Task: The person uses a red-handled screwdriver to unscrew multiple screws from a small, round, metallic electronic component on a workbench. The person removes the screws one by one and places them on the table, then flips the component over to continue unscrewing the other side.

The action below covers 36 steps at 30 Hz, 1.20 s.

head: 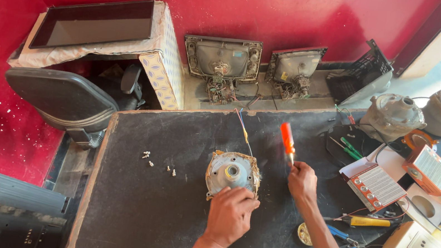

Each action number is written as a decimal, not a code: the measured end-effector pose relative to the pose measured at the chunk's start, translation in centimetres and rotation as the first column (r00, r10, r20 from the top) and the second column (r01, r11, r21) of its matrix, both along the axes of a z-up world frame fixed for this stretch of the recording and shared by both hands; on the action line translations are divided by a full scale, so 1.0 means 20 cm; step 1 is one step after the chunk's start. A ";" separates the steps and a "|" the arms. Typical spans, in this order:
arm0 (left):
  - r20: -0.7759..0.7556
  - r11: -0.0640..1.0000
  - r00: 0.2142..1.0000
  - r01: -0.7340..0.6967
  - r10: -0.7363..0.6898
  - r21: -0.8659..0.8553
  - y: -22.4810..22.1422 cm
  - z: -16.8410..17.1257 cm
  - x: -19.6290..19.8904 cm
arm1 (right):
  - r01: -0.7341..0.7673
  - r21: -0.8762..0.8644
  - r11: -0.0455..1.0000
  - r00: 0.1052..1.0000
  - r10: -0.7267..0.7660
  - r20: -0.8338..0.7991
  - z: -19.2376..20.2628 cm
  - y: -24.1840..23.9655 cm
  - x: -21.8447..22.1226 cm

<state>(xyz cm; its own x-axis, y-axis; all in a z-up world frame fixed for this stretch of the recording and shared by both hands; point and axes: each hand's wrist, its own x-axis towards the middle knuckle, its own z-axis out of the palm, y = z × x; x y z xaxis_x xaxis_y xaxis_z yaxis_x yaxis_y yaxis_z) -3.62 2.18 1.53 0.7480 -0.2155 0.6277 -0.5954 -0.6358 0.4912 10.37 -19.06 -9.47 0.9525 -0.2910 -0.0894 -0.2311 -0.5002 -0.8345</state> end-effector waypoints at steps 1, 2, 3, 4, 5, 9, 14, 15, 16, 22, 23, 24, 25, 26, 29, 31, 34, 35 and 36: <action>-0.056 0.995 0.998 -0.008 0.002 -0.098 0.00 0.02 0.00 | -0.020 0.237 0.971 1.000 0.014 0.028 0.04 0.01 -0.02; -0.112 0.981 0.994 -0.020 -0.002 -0.194 0.01 0.04 0.00 | -0.046 0.460 0.887 0.998 0.021 0.060 0.10 0.02 -0.04; -0.168 0.958 0.986 -0.038 -0.011 -0.284 0.03 0.05 0.02 | -0.124 0.537 0.835 0.982 0.024 0.190 0.17 0.05 -0.06; -0.089 0.940 0.993 -0.100 0.074 -0.326 0.05 0.07 0.05 | -0.211 0.597 0.774 0.949 0.015 0.316 0.25 0.08 -0.09; -0.016 0.914 0.987 -0.155 0.161 -0.375 0.06 0.08 0.09 | -0.301 0.638 0.709 0.901 -0.008 0.433 0.34 0.11 -0.12; -0.060 0.853 0.956 -0.284 0.288 -0.437 0.22 0.09 0.29 | -0.425 0.523 0.739 0.844 0.114 0.523 0.70 0.22 -0.14; -0.490 0.758 0.849 -0.451 0.200 -0.472 0.25 -0.04 0.44 | -0.500 0.293 0.815 0.786 0.284 0.549 0.94 0.47 -0.11; -0.495 0.734 0.846 -0.464 0.200 -0.497 0.23 -0.08 0.44 | -0.513 0.261 0.818 0.771 0.304 0.560 0.95 0.51 -0.12; -0.499 0.709 0.843 -0.476 0.199 -0.521 0.21 -0.11 0.45 | -0.525 0.229 0.820 0.755 0.324 0.570 0.95 0.55 -0.12; -0.547 0.614 0.816 -0.530 0.184 -0.585 0.24 -0.14 0.43 | -0.633 0.190 0.751 0.684 0.427 0.591 0.97 0.73 -0.11; -0.508 0.629 0.842 -0.497 0.182 -0.598 0.24 -0.14 0.43 | -0.637 0.169 0.752 0.675 0.439 0.593 0.97 0.75 -0.11; -0.468 0.644 0.865 -0.464 0.180 -0.609 0.23 -0.14 0.43 | -0.642 0.155 0.751 0.668 0.449 0.593 0.96 0.76 -0.10; -0.429 0.657 0.887 -0.428 0.173 -0.620 0.22 -0.13 0.42 | -0.645 0.139 0.752 0.663 0.460 0.591 0.96 0.77 -0.10; -0.443 0.658 0.879 -0.439 0.175 -0.612 0.21 -0.13 0.42 | -0.647 0.123 0.752 0.658 0.470 0.589 0.96 0.78 -0.10; -0.465 0.669 0.864 -0.462 0.192 -0.582 0.22 -0.12 0.41 | -0.675 0.126 0.727 0.633 0.483 0.605 0.96 0.79 -0.09; -0.453 0.684 0.866 -0.463 0.212 -0.564 0.22 -0.11 0.41 | -0.663 0.100 0.742 0.634 0.484 0.603 0.96 0.78 -0.07; -0.517 0.669 0.835 -0.495 0.188 -0.555 0.21 -0.10 0.40 | -0.650 0.065 0.757 0.636 0.495 0.592 0.96 0.78 -0.08; -0.511 0.669 0.838 -0.492 0.190 -0.558 0.21 -0.10 0.40 | -0.646 0.055 0.761 0.636 0.498 0.590 0.97 0.78 -0.07; -0.505 0.669 0.842 -0.488 0.191 -0.560 0.22 -0.09 0.40 | -0.649 0.062 0.759 0.636 0.496 0.591 0.97 0.79 -0.07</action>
<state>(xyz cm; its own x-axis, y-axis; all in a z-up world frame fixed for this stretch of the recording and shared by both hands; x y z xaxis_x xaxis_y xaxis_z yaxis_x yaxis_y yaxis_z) 4.38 6.52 -0.32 0.8795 0.4498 0.1551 -0.0773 -0.1865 0.9794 8.89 -3.33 9.94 0.8323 0.2894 0.4729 0.5258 -0.1416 -0.8387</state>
